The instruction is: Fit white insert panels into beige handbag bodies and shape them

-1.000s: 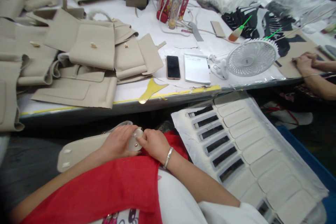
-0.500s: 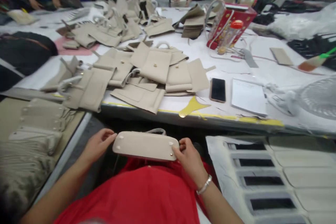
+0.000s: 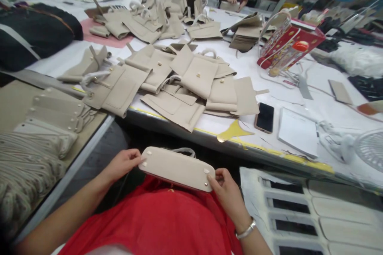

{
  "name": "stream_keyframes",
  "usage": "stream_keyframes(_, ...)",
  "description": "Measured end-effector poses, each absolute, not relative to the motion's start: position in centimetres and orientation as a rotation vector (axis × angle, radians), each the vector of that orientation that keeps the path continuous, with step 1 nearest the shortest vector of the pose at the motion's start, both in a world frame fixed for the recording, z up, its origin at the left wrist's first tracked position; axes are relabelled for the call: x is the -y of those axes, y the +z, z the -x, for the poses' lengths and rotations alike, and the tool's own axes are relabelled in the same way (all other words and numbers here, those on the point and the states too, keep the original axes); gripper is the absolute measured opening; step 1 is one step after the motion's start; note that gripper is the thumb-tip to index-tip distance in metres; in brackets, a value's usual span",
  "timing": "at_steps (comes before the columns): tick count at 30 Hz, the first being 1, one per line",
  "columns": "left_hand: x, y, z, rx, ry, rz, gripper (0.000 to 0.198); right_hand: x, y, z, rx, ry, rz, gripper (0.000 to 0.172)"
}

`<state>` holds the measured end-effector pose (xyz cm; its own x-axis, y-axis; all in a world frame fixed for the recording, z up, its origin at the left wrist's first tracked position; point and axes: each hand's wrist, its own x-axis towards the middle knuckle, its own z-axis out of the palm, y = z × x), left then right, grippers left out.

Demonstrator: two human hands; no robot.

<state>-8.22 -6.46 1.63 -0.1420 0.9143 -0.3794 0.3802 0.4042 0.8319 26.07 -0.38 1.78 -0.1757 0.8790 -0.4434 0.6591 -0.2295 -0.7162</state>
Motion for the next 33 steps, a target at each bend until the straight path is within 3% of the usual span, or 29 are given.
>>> stream_keyframes(13,7.1,0.3,8.3,-1.779,0.808,-1.125,0.034,-1.7,3.8,-25.9,2.076,1.389,1.844,0.029)
stream_keyframes(18,6.9,0.4,8.7,-1.763,0.780,-1.145,0.033,-2.3,6.1,-19.5,2.607,0.711,1.386,0.049)
stream_keyframes(23,6.8,0.5,9.1,-1.773,0.765,-1.144,0.034,-0.5,3.8,-10.7,2.890,0.678,1.024,0.078)
stream_keyframes(33,7.1,-0.1,9.5,-1.758,0.773,-1.130,0.035,0.1,2.6,-8.9,2.918,0.544,1.131,0.065)
